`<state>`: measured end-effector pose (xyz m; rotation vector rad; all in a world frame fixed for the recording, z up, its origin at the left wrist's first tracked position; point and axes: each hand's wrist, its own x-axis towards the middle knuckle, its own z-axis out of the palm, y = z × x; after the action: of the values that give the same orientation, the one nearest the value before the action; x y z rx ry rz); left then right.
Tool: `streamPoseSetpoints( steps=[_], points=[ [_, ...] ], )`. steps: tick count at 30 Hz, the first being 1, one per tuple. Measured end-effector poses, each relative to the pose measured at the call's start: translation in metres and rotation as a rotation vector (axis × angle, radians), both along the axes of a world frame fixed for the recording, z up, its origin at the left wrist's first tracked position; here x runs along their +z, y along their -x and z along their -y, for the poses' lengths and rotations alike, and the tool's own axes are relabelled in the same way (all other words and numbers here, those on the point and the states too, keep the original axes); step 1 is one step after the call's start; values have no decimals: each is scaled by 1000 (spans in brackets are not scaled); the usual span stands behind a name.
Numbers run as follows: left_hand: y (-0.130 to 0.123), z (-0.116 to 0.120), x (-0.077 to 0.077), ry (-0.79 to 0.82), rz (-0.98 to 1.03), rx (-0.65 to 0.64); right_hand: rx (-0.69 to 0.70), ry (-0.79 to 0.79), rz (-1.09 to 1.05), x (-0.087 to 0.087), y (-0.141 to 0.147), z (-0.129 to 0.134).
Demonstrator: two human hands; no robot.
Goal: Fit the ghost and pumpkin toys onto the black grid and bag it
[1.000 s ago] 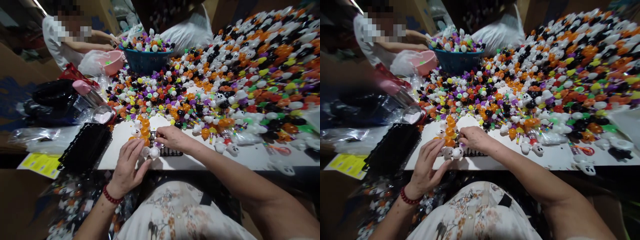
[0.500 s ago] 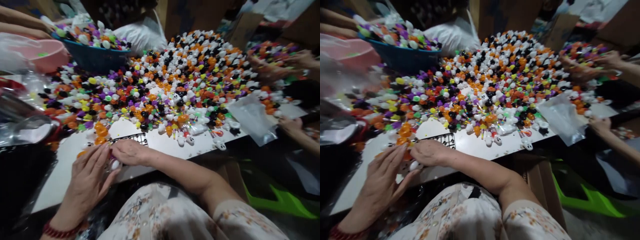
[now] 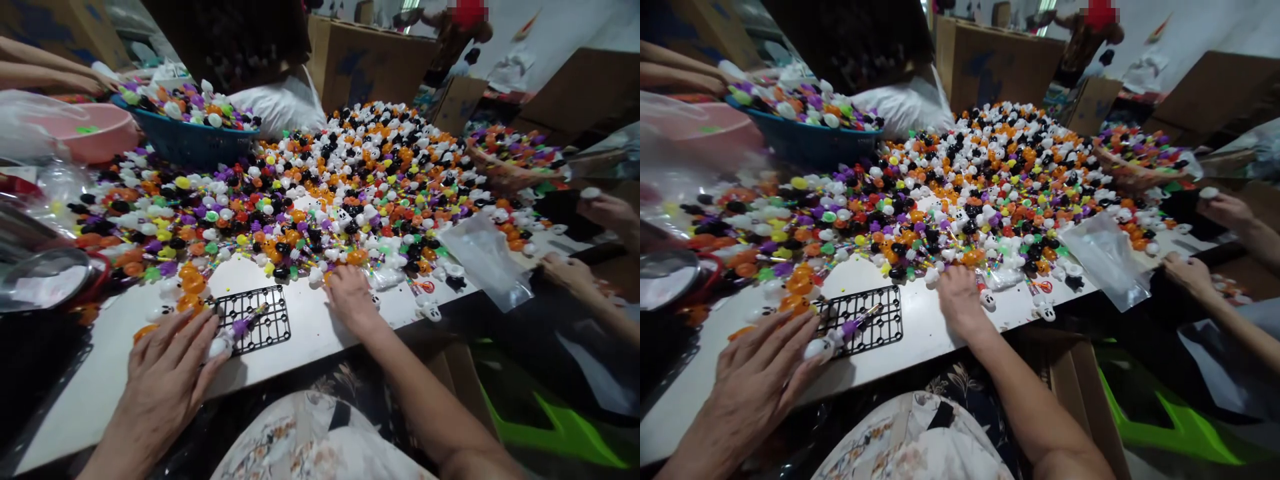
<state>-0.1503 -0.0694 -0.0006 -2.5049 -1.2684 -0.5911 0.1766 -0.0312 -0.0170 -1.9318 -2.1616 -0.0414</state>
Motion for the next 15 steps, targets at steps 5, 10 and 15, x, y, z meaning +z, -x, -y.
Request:
streamPoseSetpoints(
  steps=[5, 10, 15],
  points=[
    [-6, 2, 7, 4, 27, -16, -125, 7, 178, -29, -38, -6],
    [-18, -1, 48, 166, 53, -115, -151, -25, 154, -45, -29, -11],
    [-51, -41, 91, 531, -221, -175, -165, -64, 86, -36, -31, -10]
  ],
)
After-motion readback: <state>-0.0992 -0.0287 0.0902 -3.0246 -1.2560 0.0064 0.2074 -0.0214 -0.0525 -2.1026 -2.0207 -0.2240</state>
